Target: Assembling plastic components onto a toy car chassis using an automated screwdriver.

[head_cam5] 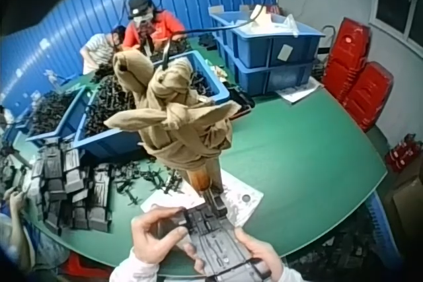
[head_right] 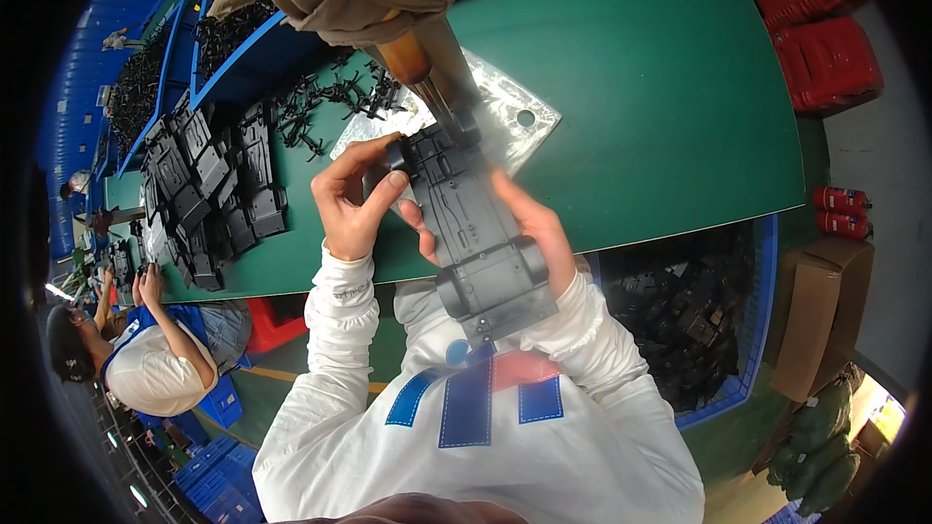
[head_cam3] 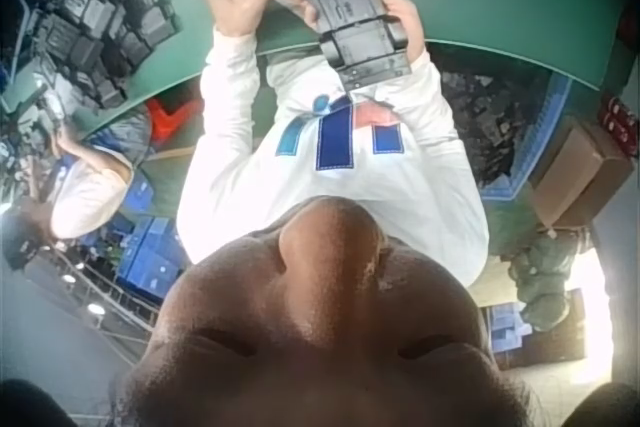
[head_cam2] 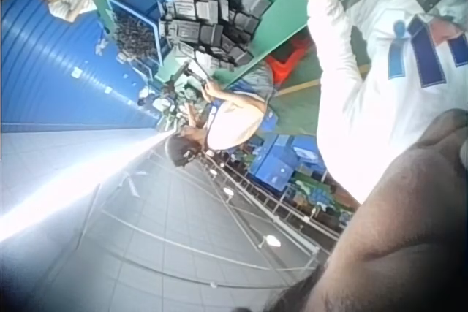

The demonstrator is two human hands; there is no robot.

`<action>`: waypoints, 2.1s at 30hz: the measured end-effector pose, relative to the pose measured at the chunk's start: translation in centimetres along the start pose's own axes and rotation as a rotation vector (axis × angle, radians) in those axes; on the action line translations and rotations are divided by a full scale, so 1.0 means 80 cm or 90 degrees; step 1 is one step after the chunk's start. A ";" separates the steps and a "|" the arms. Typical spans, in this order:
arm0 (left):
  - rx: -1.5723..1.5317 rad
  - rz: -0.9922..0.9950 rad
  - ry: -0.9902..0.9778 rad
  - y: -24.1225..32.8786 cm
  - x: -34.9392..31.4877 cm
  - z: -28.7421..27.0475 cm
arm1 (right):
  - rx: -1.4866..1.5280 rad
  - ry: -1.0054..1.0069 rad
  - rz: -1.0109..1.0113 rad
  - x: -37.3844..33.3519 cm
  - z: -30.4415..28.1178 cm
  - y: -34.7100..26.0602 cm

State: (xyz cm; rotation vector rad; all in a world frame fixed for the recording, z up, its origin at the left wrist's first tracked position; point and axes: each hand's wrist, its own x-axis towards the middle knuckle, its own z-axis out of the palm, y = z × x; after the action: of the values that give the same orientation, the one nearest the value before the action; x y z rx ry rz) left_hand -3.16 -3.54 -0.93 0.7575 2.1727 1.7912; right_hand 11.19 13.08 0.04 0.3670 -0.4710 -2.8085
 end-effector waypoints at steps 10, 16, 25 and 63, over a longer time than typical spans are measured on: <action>0.002 0.002 0.007 -0.001 0.000 0.000 | -0.025 0.009 -0.016 0.000 0.008 0.001; 0.002 0.013 0.007 0.001 0.001 0.002 | -0.056 0.065 -0.054 0.000 0.014 0.004; 0.001 0.007 0.009 0.001 0.001 0.002 | -0.018 0.034 -0.024 0.000 0.010 0.002; 0.028 -0.106 -0.070 0.007 0.001 0.030 | -0.017 0.048 -0.105 -0.021 0.002 -0.015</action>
State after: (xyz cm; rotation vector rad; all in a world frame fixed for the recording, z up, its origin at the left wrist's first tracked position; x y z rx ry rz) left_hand -1.90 -1.37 -0.91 0.6474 2.1413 1.5881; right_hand 12.45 14.76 0.12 0.5270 -0.4023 -2.9435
